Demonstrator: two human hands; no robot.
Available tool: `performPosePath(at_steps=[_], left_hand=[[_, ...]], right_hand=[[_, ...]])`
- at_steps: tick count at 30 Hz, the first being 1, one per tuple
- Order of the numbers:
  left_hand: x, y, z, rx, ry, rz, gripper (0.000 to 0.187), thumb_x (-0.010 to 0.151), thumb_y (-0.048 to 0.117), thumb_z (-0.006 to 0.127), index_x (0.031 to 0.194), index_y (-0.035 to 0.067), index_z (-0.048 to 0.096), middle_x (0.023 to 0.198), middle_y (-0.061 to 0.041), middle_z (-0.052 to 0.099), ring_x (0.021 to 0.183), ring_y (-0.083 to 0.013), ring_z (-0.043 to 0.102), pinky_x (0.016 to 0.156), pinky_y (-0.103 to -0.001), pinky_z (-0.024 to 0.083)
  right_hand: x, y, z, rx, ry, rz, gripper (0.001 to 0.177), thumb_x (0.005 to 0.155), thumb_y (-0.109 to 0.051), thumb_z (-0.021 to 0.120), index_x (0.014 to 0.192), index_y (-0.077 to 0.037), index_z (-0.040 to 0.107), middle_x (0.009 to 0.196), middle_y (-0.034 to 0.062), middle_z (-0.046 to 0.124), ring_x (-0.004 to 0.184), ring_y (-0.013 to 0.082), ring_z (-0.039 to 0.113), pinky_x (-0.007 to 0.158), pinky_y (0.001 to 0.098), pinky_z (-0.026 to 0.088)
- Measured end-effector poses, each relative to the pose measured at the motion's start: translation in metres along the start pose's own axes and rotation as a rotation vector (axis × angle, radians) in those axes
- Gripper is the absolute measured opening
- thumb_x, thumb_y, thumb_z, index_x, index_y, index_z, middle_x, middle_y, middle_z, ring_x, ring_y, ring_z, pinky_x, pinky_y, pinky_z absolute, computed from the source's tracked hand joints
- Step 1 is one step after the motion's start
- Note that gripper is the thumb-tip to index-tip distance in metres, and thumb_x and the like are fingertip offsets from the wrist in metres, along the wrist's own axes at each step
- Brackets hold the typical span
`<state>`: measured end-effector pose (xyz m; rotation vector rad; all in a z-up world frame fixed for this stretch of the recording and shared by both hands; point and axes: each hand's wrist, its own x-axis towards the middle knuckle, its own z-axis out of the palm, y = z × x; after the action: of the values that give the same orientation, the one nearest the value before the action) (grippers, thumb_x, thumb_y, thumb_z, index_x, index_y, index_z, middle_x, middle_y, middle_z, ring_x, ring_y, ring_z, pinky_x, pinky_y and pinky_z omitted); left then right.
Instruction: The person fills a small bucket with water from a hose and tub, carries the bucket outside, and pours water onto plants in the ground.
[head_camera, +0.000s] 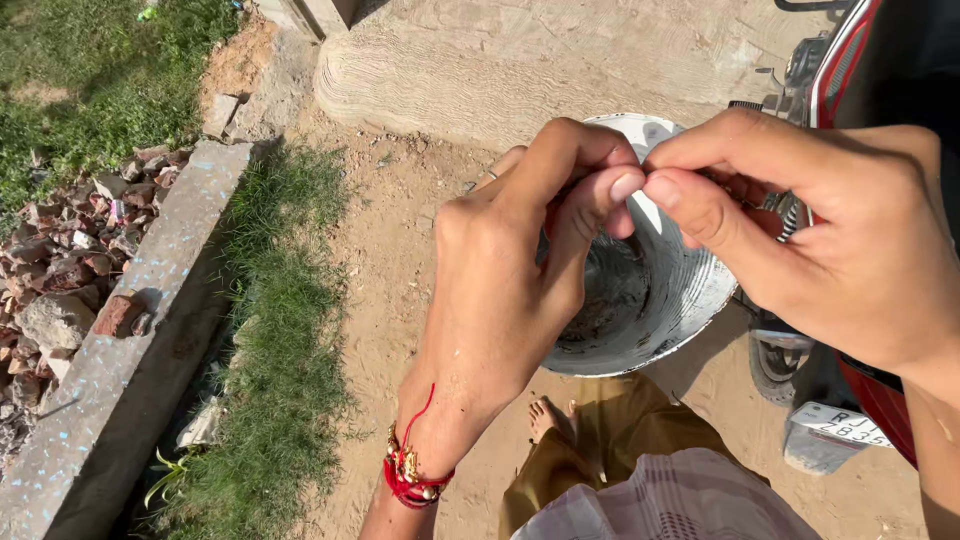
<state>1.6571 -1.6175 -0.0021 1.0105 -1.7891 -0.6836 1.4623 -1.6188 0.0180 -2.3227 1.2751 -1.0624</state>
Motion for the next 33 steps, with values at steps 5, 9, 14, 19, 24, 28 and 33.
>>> performPosePath(at_steps=[5,9,14,19,24,28,33], left_hand=[[0.094,-0.069,0.002,-0.04,-0.067,0.03,0.008,0.11,0.011,0.063,0.115,0.006,0.065,0.089,-0.005,0.075,0.081,-0.0124,0.077,0.075,-0.028,0.06],[0.175,-0.117,0.011,-0.05,-0.097,0.042,0.009,0.108,0.01,0.063,0.115,0.004,0.065,0.09,-0.006,0.074,0.083,-0.0147,0.076,0.075,-0.029,0.059],[0.293,-0.153,0.024,-0.103,-0.167,-0.041,0.009,0.104,0.01,0.064,0.11,0.004,0.065,0.089,-0.006,0.075,0.08,-0.0139,0.077,0.07,-0.029,0.058],[0.401,-0.192,0.035,-0.145,-0.202,0.019,0.008,0.104,0.009,0.066,0.11,0.003,0.065,0.092,-0.007,0.074,0.083,-0.0148,0.075,0.074,-0.029,0.058],[0.51,-0.238,0.054,-0.186,-0.231,0.13,0.007,0.108,0.009,0.066,0.113,0.003,0.064,0.089,-0.006,0.074,0.084,-0.0141,0.074,0.077,-0.027,0.059],[0.598,-0.272,0.07,-0.242,-0.262,0.142,0.008,0.104,0.01,0.064,0.111,0.004,0.064,0.085,-0.006,0.071,0.083,-0.0165,0.072,0.076,-0.03,0.057],[0.716,-0.307,0.084,-0.239,-0.34,0.233,0.008,0.112,0.011,0.065,0.115,0.004,0.064,0.089,-0.006,0.073,0.083,-0.0132,0.074,0.076,-0.026,0.059]], right_hand=[[0.078,0.065,0.024,-0.042,0.044,0.039,0.011,0.098,-0.008,0.071,0.105,0.0,0.072,0.078,0.0046,0.071,0.062,0.0066,0.064,0.054,0.0215,0.047],[0.142,0.128,0.03,-0.088,0.08,0.063,0.014,0.099,-0.013,0.072,0.107,-0.002,0.074,0.078,0.004,0.072,0.058,0.0063,0.062,0.05,0.0216,0.044],[0.228,0.192,0.017,-0.104,0.084,0.193,0.013,0.097,-0.015,0.073,0.105,-0.005,0.076,0.073,0.001,0.072,0.056,0.0056,0.06,0.047,0.0212,0.043],[0.312,0.25,-0.001,-0.114,0.139,0.24,0.012,0.097,-0.013,0.072,0.104,-0.004,0.074,0.074,0.0011,0.071,0.055,0.004,0.061,0.049,0.0209,0.045],[0.397,0.316,-0.015,-0.245,0.159,0.246,0.012,0.097,-0.01,0.075,0.103,0.0,0.074,0.07,0.0036,0.067,0.055,0.0065,0.059,0.05,0.0234,0.043],[0.465,0.366,-0.028,-0.262,0.2,0.268,0.012,0.098,-0.01,0.074,0.104,0.0,0.073,0.07,0.0041,0.068,0.056,0.0061,0.06,0.052,0.0224,0.044],[0.553,0.422,-0.048,-0.394,0.224,0.38,0.014,0.096,-0.01,0.071,0.104,0.0,0.076,0.067,0.005,0.068,0.055,0.0066,0.062,0.052,0.0232,0.046]])
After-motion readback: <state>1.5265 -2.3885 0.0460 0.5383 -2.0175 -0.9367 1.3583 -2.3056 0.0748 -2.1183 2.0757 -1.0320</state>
